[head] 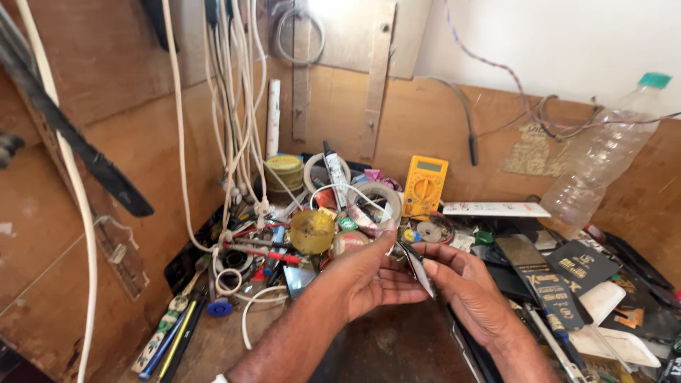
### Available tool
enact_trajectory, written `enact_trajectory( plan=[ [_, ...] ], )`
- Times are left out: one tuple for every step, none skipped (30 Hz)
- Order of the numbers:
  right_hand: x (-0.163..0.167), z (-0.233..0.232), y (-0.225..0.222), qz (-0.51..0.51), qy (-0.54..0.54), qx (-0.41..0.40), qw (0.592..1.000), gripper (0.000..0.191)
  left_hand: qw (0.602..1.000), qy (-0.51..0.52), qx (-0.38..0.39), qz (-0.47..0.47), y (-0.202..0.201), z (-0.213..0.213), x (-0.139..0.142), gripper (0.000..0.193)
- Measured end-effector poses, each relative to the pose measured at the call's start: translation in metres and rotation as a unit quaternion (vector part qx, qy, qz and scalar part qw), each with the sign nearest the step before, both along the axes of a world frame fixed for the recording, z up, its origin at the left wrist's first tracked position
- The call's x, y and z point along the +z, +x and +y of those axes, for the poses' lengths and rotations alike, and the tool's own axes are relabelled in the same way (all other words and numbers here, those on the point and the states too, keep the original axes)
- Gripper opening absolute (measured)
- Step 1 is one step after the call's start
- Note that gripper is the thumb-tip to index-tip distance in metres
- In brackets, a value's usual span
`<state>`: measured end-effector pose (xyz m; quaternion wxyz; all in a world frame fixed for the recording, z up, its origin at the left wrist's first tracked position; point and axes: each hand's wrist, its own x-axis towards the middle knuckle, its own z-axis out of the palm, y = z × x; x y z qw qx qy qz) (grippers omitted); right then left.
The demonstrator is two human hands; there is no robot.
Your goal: The person uses a soldering iron and a screwdriver to work on a small circuit board, then flips it over to inspect the other side. The person continues to apply heat and make adjustments to the board's components.
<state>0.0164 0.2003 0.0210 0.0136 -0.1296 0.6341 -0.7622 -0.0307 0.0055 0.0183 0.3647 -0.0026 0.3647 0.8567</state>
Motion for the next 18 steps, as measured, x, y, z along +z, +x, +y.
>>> enact_trajectory(
  plan=[
    [-0.001, 0.001, -0.002, -0.005, -0.042, 0.011, 0.999, 0.052, 1.0, -0.017, -0.001, 0.01, -0.001, -0.001, 0.006, 0.07],
    [-0.002, 0.003, -0.002, -0.011, -0.083, 0.021, 0.996, 0.051, 0.999, -0.034, -0.004, 0.019, 0.0, -0.003, 0.012, 0.072],
    [-0.004, 0.004, -0.003, -0.009, -0.106, 0.023, 0.994, 0.052, 0.998, -0.051, -0.006, 0.027, 0.001, -0.005, 0.016, 0.073],
    [-0.006, 0.003, -0.003, -0.008, -0.129, 0.027, 0.991, 0.054, 0.998, -0.061, 0.001, 0.025, 0.004, -0.006, 0.021, 0.073],
    [-0.009, 0.003, -0.004, -0.007, -0.152, 0.032, 0.988, 0.055, 0.997, -0.071, 0.009, 0.024, 0.006, -0.008, 0.025, 0.072],
    [-0.011, 0.002, -0.006, -0.028, -0.171, 0.011, 0.985, 0.053, 0.996, -0.08, 0.018, 0.022, 0.007, -0.009, 0.029, 0.071],
    [-0.014, 0.002, -0.008, -0.048, -0.19, -0.009, 0.981, 0.05, 0.995, -0.094, 0.014, 0.043, 0.009, -0.011, 0.032, 0.07],
    [-0.017, 0.001, -0.01, -0.07, -0.209, -0.027, 0.975, 0.048, 0.992, -0.109, 0.011, 0.063, 0.012, -0.014, 0.035, 0.069],
    [-0.019, 0.0, -0.012, -0.08, -0.229, -0.02, 0.97, 0.049, 0.989, -0.124, 0.008, 0.085, 0.013, -0.016, 0.038, 0.068],
    [-0.021, 0.0, -0.014, -0.089, -0.25, -0.014, 0.964, 0.049, 0.986, -0.145, 0.01, 0.078, 0.013, -0.018, 0.042, 0.068],
    [-0.022, 0.0, -0.016, -0.099, -0.269, -0.008, 0.958, 0.05, 0.983, -0.166, 0.013, 0.071, 0.013, -0.019, 0.046, 0.067],
    [-0.024, 0.001, -0.017, -0.096, -0.282, 0.009, 0.955, 0.052, 0.98, -0.187, 0.013, 0.065, 0.013, -0.021, 0.048, 0.067],
    [-0.025, 0.002, -0.018, -0.092, -0.295, 0.027, 0.951, 0.054, 0.963, -0.248, 0.025, 0.102, 0.013, -0.023, 0.051, 0.062],
    [-0.025, 0.002, -0.019, -0.088, -0.308, 0.045, 0.946, 0.056, 0.94, -0.309, 0.036, 0.138, 0.012, -0.026, 0.053, 0.057],
    [-0.025, 0.004, -0.019, -0.094, -0.314, 0.041, 0.944, 0.058, 0.913, -0.367, 0.045, 0.175, 0.01, -0.026, 0.054, 0.052],
    [-0.025, 0.004, -0.019, -0.1, -0.32, 0.037, 0.941, 0.059, 0.881, -0.398, 0.084, 0.242, 0.006, -0.025, 0.056, 0.049],
    [-0.025, 0.004, -0.019, -0.107, -0.327, 0.034, 0.938, 0.061, 0.841, -0.428, 0.125, 0.306, 0.003, -0.025, 0.056, 0.047],
    [-0.025, 0.004, -0.019, -0.103, -0.328, 0.04, 0.938, 0.063, 0.795, -0.455, 0.165, 0.366, -0.001, -0.024, 0.056, 0.045]
  ],
)
